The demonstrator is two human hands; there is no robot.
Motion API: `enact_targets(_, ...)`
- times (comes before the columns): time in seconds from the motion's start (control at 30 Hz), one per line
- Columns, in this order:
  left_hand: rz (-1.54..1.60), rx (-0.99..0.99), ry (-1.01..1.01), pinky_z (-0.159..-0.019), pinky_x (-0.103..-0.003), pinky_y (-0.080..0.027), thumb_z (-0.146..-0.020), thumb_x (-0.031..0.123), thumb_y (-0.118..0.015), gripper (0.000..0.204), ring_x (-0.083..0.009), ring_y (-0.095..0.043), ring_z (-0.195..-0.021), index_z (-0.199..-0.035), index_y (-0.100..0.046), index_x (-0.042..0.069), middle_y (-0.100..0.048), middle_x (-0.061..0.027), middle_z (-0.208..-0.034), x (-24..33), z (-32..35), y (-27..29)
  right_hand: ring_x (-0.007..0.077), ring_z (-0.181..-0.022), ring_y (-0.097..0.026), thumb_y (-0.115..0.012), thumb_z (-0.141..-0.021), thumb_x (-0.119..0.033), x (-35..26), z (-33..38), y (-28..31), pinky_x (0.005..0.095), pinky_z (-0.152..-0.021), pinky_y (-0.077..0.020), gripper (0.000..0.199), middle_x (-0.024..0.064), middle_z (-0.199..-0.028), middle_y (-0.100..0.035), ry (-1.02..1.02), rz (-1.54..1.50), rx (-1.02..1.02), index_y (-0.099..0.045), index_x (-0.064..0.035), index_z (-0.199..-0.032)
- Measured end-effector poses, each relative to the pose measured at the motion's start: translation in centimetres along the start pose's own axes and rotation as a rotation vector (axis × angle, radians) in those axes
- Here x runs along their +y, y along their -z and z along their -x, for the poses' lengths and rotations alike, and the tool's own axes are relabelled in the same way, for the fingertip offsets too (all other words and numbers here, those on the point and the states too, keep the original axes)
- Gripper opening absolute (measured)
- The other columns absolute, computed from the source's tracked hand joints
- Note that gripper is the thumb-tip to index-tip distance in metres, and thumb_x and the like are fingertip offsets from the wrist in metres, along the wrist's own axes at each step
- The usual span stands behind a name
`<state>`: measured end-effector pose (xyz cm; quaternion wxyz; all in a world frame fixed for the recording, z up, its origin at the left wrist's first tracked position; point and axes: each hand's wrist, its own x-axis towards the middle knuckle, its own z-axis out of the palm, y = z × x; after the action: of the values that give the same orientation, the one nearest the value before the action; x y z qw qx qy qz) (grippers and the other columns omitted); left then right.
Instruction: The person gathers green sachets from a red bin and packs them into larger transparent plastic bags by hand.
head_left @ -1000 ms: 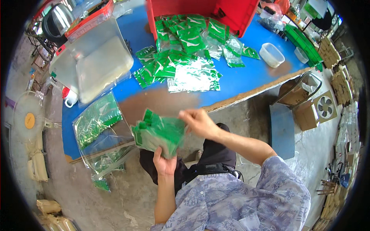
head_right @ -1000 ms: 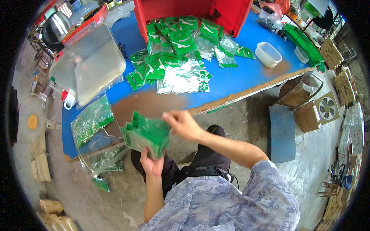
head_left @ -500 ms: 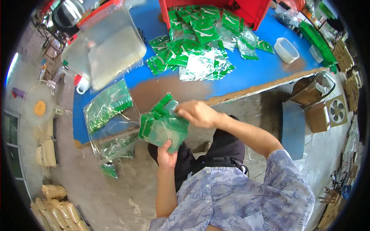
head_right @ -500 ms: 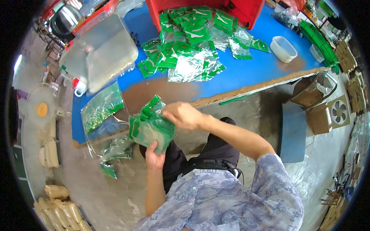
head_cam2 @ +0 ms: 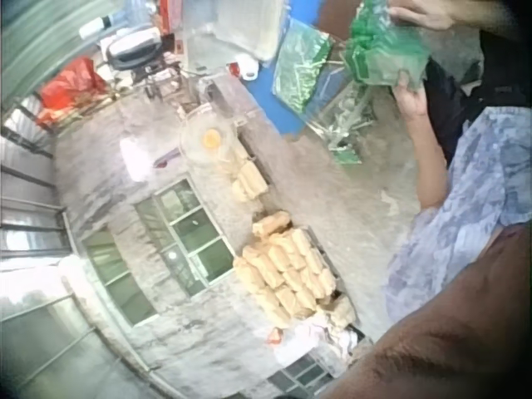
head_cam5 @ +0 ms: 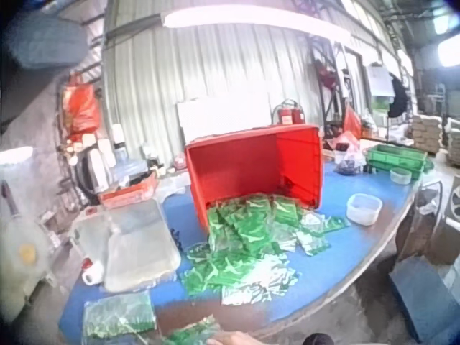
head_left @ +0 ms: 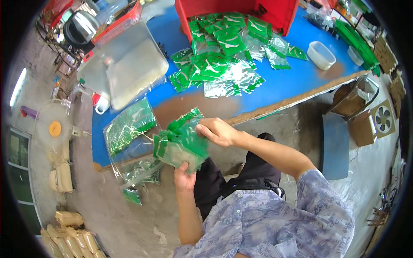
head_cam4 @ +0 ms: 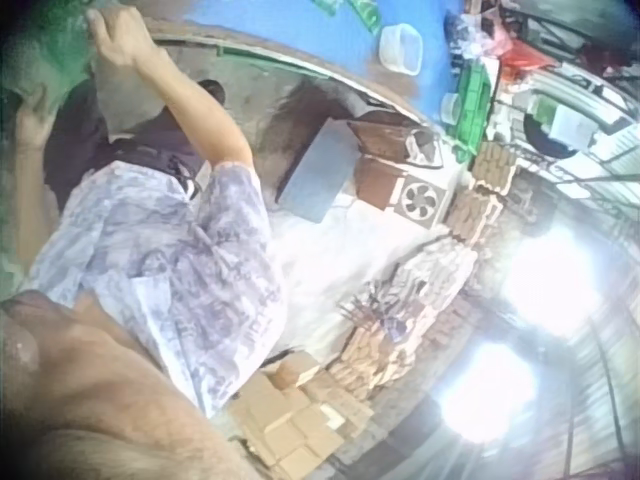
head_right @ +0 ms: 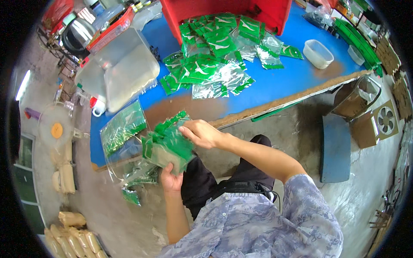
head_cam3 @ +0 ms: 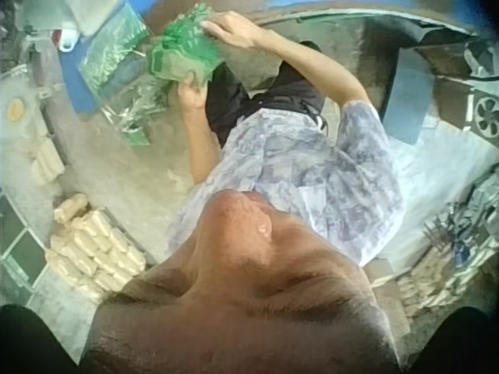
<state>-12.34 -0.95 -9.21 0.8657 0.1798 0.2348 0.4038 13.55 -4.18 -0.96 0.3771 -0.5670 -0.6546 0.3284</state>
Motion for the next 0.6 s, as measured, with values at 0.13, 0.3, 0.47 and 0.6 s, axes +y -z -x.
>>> enact_targets(0.13,-0.011,0.104,0.011,-0.110,-0.051,-0.044,-0.082,-0.002,-0.066,0.062,-0.0322,-0.053,-0.128,-0.141,-0.047,0.005,-0.056,-0.0121,-0.137,-0.3,-1.1,-0.1,0.0460,-0.113,-0.055,-0.049,-0.101,-0.040,2.5,-4.2,-0.1,0.0509,-0.097,-0.0452,0.045,0.0259,-0.114,-0.060,-0.004,0.918,0.862,-0.060,0.0036,-0.107)
enact_targets(0.3,0.153,0.007,0.007,-0.114,-0.054,-0.037,-0.081,-0.005,-0.063,0.067,-0.0341,-0.047,-0.134,-0.144,-0.044,0.006,-0.051,-0.0126,-0.143,-0.5,0.2,1.1,0.0422,-0.104,-0.060,-0.057,-0.098,-0.035,1.1,-0.4,-0.8,0.0495,-0.088,-0.0476,0.040,0.0249,-0.106,-0.062,0.039,0.531,0.445,-0.060,0.0047,-0.099)
enact_targets(0.47,0.052,0.039,0.058,-0.114,-0.054,-0.038,-0.085,-0.003,-0.062,0.064,-0.0333,-0.047,-0.134,-0.145,-0.043,0.006,-0.051,-0.0125,-0.143,-1.2,-0.6,0.4,0.0442,-0.082,-0.058,-0.054,-0.099,-0.027,0.9,0.3,0.0,0.0499,-0.080,-0.0476,0.030,0.0223,-0.091,-0.059,0.207,0.195,0.224,-0.058,0.0020,-0.095)
enact_targets(0.6,0.030,0.053,0.071,-0.113,-0.053,-0.040,-0.086,-0.003,-0.063,0.062,-0.0323,-0.048,-0.134,-0.144,-0.044,0.005,-0.052,-0.0122,-0.142,-2.0,-1.1,-0.7,0.0418,-0.096,-0.060,-0.056,-0.098,-0.037,7.6,-1.6,6.9,0.0493,-0.086,-0.0461,0.040,0.0206,-0.097,-0.063,-0.093,1.024,1.147,-0.059,0.0026,-0.097)
